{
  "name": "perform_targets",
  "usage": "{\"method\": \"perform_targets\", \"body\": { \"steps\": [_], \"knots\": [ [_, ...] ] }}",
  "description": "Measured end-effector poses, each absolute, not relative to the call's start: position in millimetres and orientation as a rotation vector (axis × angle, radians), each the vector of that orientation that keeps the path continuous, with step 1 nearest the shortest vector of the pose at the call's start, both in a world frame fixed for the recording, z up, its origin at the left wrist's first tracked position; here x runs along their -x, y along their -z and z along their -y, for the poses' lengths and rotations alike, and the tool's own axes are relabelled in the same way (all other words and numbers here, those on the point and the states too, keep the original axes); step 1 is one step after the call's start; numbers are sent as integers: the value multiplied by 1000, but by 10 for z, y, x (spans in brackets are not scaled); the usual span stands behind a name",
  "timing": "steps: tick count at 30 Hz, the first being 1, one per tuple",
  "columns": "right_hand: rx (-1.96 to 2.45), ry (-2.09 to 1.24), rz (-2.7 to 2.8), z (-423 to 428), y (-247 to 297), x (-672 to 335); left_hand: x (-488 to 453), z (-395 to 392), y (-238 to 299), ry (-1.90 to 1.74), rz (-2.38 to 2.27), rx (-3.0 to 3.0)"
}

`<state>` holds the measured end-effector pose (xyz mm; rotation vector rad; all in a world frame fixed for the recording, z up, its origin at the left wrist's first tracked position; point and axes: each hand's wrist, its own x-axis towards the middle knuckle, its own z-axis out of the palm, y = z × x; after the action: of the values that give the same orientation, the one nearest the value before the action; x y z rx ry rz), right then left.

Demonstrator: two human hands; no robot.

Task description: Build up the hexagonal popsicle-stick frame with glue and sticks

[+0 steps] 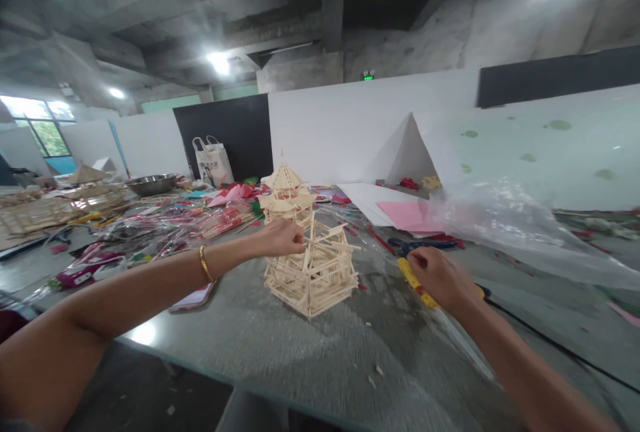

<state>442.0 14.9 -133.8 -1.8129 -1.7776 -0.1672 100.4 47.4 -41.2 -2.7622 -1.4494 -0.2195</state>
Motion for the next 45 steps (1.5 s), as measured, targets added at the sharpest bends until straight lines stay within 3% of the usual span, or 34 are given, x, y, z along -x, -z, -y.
{"method": "perform_targets", "body": {
  "steps": [34, 45],
  "knots": [
    [1834, 150, 1794, -112, 1297, -4382, -1022, -386, 398, 207, 1446, 2743],
    [1807, 166, 1818, -131, 1310, -4400, -619, -706, 50, 682, 1565, 2634]
  ]
}}
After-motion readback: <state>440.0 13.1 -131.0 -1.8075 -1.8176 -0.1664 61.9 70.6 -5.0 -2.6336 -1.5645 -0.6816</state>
